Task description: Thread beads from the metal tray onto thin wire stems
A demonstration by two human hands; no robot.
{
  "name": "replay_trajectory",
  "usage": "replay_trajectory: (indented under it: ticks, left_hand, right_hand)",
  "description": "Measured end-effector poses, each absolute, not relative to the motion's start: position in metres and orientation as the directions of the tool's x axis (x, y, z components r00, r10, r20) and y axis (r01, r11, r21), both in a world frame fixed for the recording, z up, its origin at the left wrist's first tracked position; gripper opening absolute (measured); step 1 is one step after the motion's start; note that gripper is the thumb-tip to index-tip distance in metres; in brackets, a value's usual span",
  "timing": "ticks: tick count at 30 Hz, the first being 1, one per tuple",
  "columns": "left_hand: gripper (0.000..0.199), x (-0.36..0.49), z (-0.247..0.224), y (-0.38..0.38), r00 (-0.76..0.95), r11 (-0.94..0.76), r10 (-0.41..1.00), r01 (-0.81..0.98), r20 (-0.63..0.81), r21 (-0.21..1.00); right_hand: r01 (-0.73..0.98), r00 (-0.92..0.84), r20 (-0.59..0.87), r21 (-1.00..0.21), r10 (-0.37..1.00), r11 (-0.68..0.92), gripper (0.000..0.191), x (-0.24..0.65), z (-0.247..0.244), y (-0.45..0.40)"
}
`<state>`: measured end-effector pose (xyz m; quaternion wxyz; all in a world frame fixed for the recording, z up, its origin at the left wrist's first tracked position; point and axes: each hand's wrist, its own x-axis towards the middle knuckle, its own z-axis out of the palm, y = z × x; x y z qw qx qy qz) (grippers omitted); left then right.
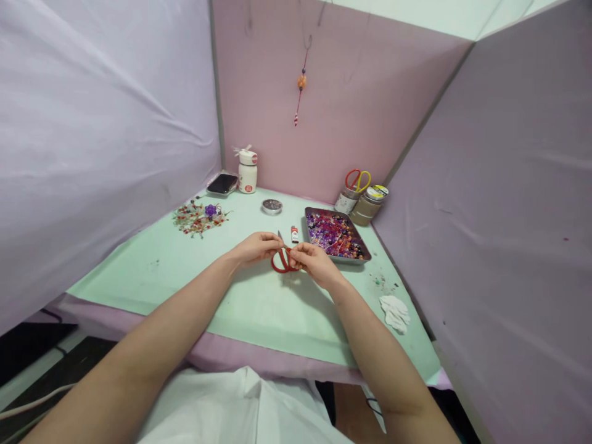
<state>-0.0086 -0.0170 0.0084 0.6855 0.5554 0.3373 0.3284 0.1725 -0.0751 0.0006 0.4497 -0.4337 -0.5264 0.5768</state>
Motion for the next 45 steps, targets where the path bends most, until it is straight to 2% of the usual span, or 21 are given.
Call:
replay_trajectory:
  ticks: [4, 8, 16, 21, 24, 27, 30, 33, 35, 38, 41, 45]
  left_hand:
    - [0.023, -0.014, 0.012, -0.011, 0.495, 0.209, 0.863, -0.160, -0.105, 0.965]
    - [0.021, -0.020, 0.013, -0.004, 0.491, 0.262, 0.863, -0.236, -0.118, 0.936]
    - [0.017, -0.027, 0.016, -0.001, 0.523, 0.311, 0.843, -0.275, -0.130, 0.910]
    - [0.016, -0.029, 0.016, 0.001, 0.558, 0.337, 0.819, -0.285, -0.130, 0.897]
    - [0.018, -0.028, 0.015, -0.001, 0.596, 0.342, 0.791, -0.246, -0.137, 0.907]
    - [0.021, -0.026, 0.015, -0.005, 0.627, 0.335, 0.763, -0.174, -0.159, 0.926]
    - [0.022, -0.022, 0.015, -0.010, 0.644, 0.305, 0.745, -0.093, -0.177, 0.948]
    - [0.023, -0.018, 0.014, -0.013, 0.666, 0.271, 0.724, -0.033, -0.181, 0.962]
    - [0.023, -0.015, 0.012, -0.014, 0.674, 0.258, 0.717, -0.019, -0.178, 0.966]
    - [0.024, -0.011, 0.009, -0.016, 0.680, 0.238, 0.714, -0.009, -0.169, 0.971]
    - [0.025, -0.009, 0.008, -0.018, 0.679, 0.216, 0.716, 0.005, -0.162, 0.976]
    - [0.023, -0.008, 0.008, -0.020, 0.674, 0.195, 0.723, 0.011, -0.151, 0.981]
  right_hand:
    - [-0.169, -0.303, -0.032, -0.982, 0.952, -0.087, 0.029, 0.187, 0.015, -0.079]
    - [-0.205, -0.282, -0.011, -0.976, 0.959, -0.072, 0.026, 0.204, 0.029, -0.084]
    - [-0.189, -0.172, -0.006, -0.981, 0.985, -0.039, 0.026, 0.231, 0.035, -0.082]
    - [-0.144, -0.163, 0.009, -0.989, 0.987, -0.015, 0.034, 0.237, 0.035, -0.079]
    - [-0.031, -0.160, 0.037, -0.999, 0.986, 0.032, 0.033, 0.236, 0.036, -0.080]
    - [0.240, -0.170, 0.023, -0.969, 0.985, 0.064, 0.029, 0.233, 0.035, -0.084]
    - [0.532, -0.158, 0.045, -0.838, 0.986, 0.123, 0.037, 0.228, 0.031, -0.086]
    - [0.722, -0.113, 0.208, -0.655, 0.971, 0.225, 0.045, 0.219, 0.025, -0.087]
    - [0.758, -0.103, 0.324, -0.587, 0.941, 0.285, 0.042, 0.210, 0.022, -0.086]
    - [0.740, -0.112, 0.494, -0.538, 0.862, 0.404, 0.027, 0.190, 0.018, -0.086]
    - [0.693, -0.171, 0.468, -0.569, 0.867, 0.443, 0.013, 0.174, 0.014, -0.085]
    - [0.617, -0.167, 0.441, -0.651, 0.882, 0.443, 0.014, 0.168, 0.010, -0.084]
